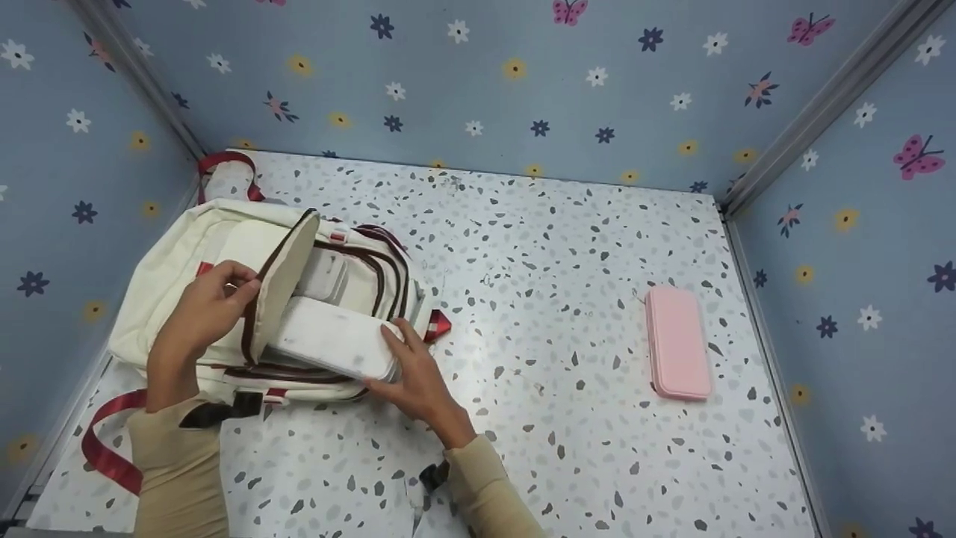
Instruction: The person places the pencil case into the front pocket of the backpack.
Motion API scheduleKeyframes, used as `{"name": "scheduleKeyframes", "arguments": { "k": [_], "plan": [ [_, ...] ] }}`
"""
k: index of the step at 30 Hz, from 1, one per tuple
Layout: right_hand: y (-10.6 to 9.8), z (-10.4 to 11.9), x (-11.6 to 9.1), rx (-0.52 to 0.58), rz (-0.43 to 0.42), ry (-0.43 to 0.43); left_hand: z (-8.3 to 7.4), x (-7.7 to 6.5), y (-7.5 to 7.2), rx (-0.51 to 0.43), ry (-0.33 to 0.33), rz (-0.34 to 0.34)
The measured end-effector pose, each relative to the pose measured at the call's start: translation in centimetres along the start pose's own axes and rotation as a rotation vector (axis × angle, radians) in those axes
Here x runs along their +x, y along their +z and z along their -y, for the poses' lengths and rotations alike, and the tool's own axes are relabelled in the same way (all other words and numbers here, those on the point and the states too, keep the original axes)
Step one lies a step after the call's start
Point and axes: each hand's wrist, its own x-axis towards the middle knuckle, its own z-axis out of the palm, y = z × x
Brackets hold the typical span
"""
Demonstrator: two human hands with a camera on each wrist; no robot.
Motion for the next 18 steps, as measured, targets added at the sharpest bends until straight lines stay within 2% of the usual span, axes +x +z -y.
{"name": "scheduleKeyframes", "arguments": {
  "k": [8, 18],
  "plan": [
    [0.6, 0.0, 1.5, -0.004, 0.065, 0.048, -0.5, 0.1, 0.4, -0.006, 0.032, -0.024],
    [2.3, 0.4, 4.1, -0.057, 0.165, 0.039, -0.8, 0.1, 0.7, -0.004, 0.041, -0.036]
  ]
}}
